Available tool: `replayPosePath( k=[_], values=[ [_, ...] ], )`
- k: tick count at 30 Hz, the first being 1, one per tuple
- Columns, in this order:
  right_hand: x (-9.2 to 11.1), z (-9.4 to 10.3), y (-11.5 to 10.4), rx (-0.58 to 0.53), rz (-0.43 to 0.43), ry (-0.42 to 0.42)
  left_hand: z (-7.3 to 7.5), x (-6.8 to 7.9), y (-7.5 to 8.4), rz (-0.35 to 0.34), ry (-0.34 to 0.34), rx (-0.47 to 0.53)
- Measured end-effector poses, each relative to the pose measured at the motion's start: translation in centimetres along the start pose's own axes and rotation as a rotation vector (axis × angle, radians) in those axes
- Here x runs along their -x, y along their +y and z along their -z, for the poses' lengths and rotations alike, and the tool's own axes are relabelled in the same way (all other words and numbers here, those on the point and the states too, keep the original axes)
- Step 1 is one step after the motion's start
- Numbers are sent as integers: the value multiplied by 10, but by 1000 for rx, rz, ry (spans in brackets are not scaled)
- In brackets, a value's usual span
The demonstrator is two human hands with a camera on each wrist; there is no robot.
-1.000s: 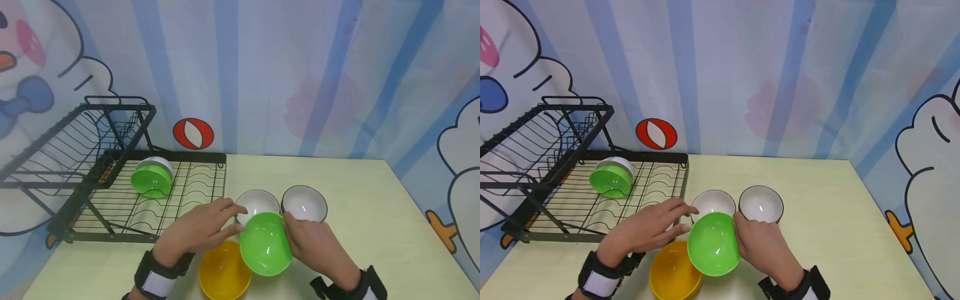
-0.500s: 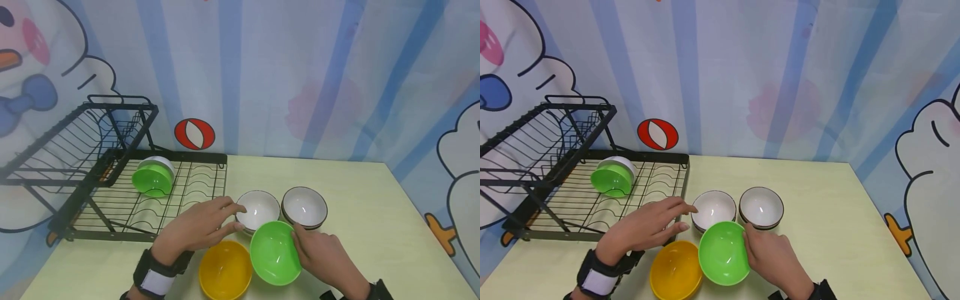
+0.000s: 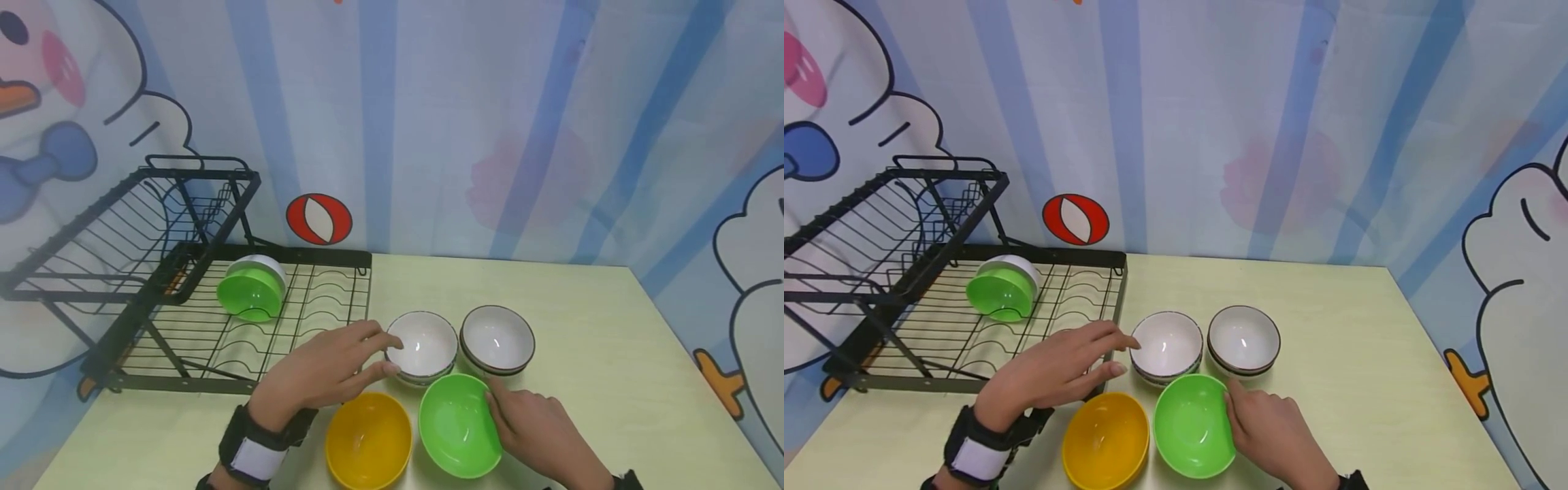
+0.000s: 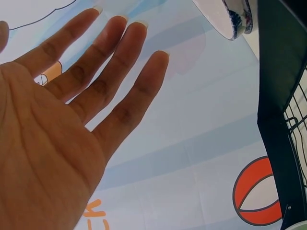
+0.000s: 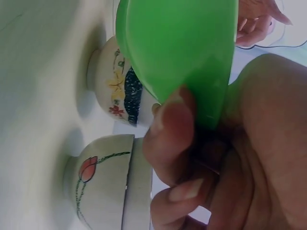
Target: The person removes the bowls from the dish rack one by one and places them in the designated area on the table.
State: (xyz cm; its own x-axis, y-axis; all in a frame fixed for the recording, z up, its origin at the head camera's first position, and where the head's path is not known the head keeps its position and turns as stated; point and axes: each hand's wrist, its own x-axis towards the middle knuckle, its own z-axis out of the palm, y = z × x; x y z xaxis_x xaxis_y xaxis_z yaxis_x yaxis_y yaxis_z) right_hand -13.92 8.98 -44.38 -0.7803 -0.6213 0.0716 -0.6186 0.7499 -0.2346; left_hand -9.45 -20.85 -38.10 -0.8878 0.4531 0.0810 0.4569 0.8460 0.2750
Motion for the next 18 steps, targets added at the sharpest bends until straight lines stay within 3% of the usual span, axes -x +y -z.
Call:
replayPosePath(
  k=[18],
  values=[
    [3, -18, 13, 10, -7, -58, 3, 0, -1, 6, -8, -3]
  ],
)
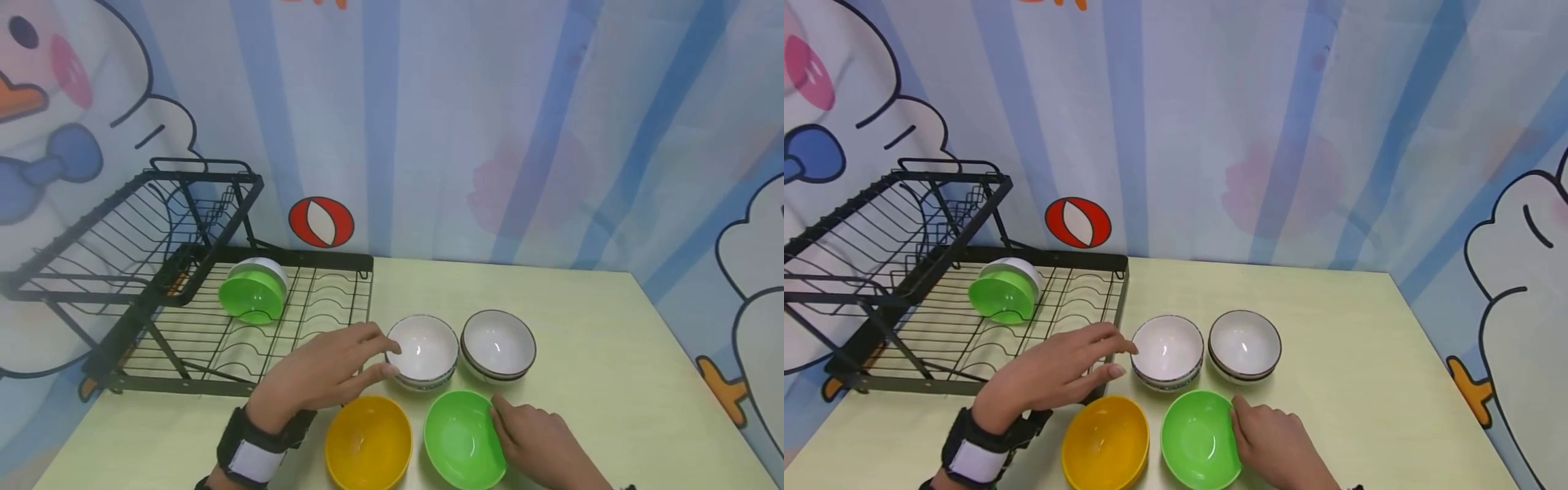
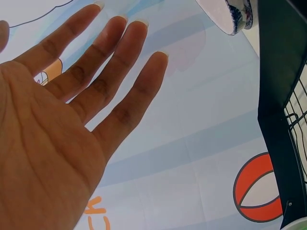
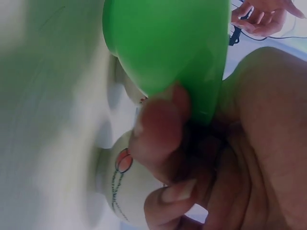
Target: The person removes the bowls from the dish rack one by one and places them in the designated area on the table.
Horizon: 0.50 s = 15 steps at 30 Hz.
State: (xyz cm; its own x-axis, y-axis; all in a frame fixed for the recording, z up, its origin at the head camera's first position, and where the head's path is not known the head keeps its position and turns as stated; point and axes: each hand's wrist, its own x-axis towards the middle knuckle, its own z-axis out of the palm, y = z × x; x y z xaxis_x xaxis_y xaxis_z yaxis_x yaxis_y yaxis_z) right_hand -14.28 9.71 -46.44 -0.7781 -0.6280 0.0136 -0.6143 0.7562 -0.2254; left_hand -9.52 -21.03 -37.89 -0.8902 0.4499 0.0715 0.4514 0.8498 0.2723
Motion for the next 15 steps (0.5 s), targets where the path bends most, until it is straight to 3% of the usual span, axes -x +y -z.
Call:
replayPosePath(
  k=[15],
  values=[
    [0, -17, 5, -24, 54, 4, 0, 1, -1, -3, 10, -9]
  ],
)
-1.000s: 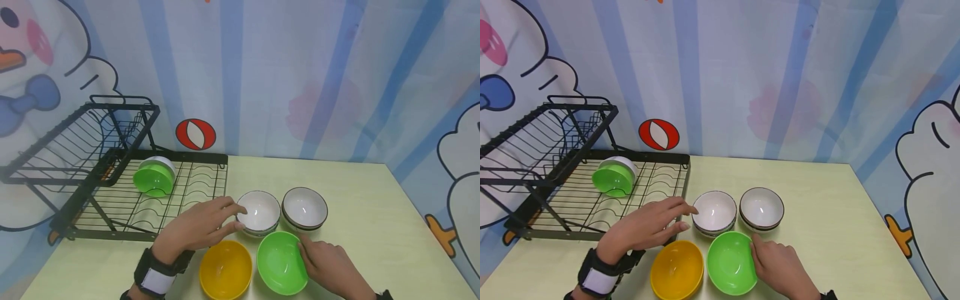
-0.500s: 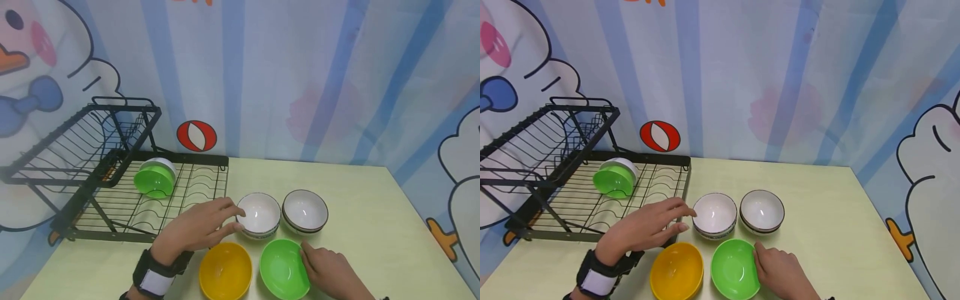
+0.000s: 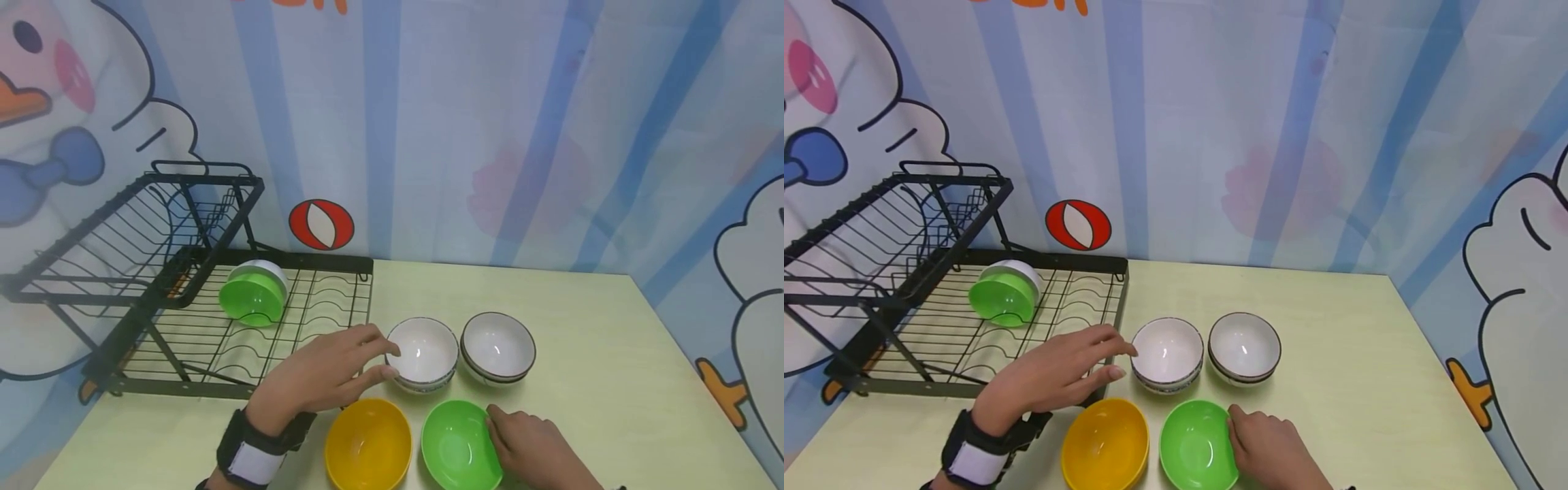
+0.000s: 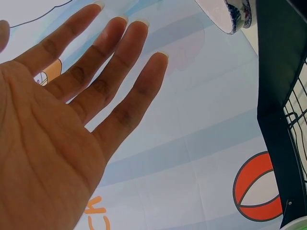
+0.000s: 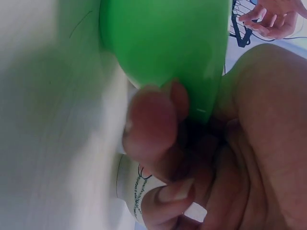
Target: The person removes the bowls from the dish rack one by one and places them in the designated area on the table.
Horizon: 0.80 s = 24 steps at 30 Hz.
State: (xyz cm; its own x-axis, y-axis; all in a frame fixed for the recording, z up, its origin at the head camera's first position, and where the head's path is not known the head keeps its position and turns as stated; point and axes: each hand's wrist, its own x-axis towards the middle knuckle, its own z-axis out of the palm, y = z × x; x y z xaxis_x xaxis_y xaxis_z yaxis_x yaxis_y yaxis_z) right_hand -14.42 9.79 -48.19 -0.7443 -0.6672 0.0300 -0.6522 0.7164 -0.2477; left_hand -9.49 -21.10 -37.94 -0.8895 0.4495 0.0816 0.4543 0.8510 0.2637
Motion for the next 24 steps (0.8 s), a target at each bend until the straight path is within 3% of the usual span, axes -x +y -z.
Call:
replayPosePath(
  k=[24],
  values=[
    [-13, 3, -9, -31, -1, -61, 2, 2, -2, 8, 27, -16]
  ],
)
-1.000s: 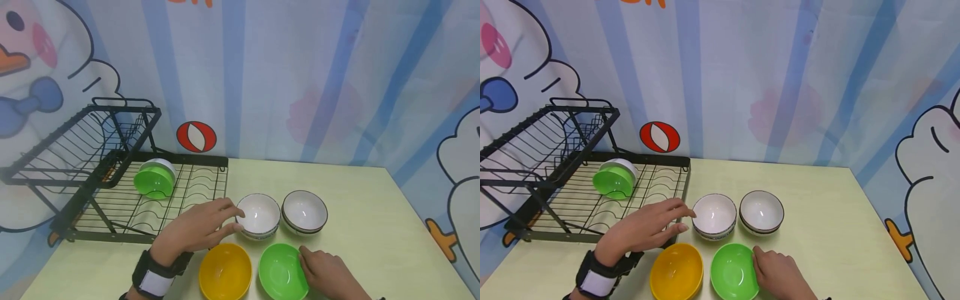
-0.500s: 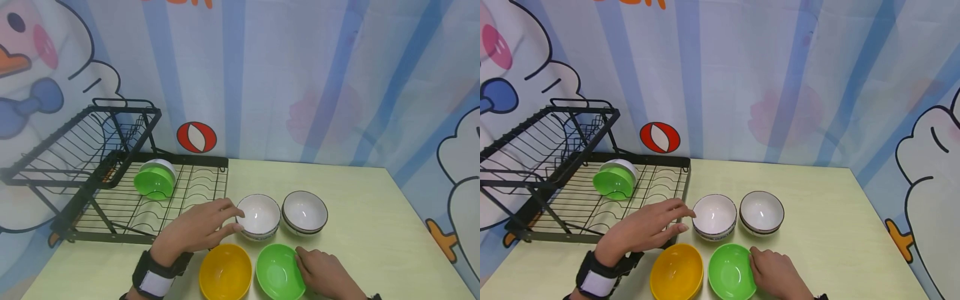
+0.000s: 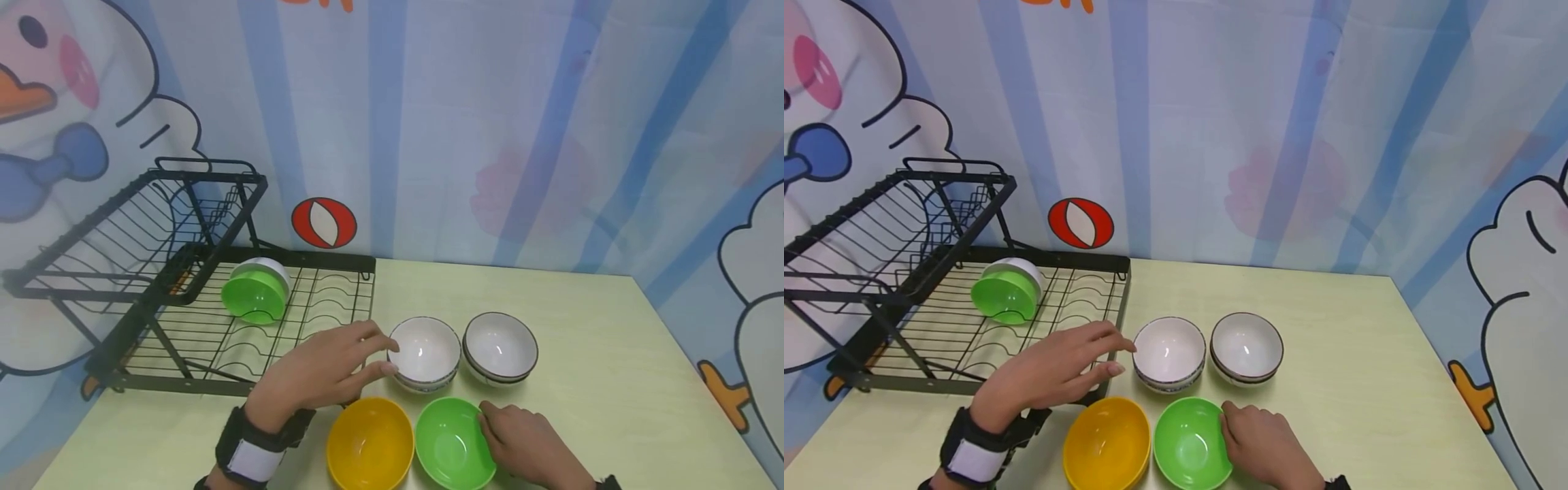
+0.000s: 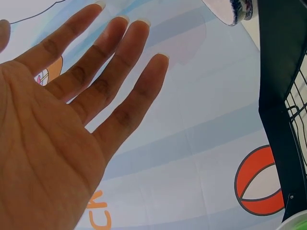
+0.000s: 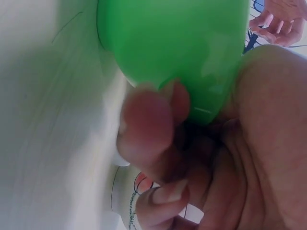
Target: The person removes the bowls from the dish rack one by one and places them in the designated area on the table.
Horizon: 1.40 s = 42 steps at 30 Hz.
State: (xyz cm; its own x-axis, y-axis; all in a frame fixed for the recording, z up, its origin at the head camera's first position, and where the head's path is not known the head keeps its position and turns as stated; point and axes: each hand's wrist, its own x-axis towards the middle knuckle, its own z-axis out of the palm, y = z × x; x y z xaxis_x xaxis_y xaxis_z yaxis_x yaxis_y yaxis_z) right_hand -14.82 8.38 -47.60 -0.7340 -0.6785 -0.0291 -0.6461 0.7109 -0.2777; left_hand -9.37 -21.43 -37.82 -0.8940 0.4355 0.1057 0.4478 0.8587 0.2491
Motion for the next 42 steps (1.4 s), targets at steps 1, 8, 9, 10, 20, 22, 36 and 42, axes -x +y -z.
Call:
replayPosePath(
  k=[1, 8, 9, 10, 20, 22, 36, 42],
  values=[
    [0, 0, -1, -2, -3, -1, 0, 0, 0, 3, 1, 0],
    [-3, 2, -2, -35, -52, -2, 1, 2, -2, 10, 5, -1],
    [-4, 3, -2, -40, -66, 2, 1, 2, -3, 10, 6, -1],
    [-4, 4, -2, -46, -80, 5, 1, 2, -3, 10, 8, -2],
    [-9, 20, -3, -42, -69, 114, 3, 2, -8, 9, 48, -21],
    [-10, 23, -7, -31, -39, 143, 3, 3, -10, 9, 55, -30],
    [-16, 43, -42, -62, 163, 240, 3, 7, -41, 58, 191, -94],
    [-18, 44, -51, -41, 228, 259, 3, 12, -53, 129, 190, -92]
  ],
)
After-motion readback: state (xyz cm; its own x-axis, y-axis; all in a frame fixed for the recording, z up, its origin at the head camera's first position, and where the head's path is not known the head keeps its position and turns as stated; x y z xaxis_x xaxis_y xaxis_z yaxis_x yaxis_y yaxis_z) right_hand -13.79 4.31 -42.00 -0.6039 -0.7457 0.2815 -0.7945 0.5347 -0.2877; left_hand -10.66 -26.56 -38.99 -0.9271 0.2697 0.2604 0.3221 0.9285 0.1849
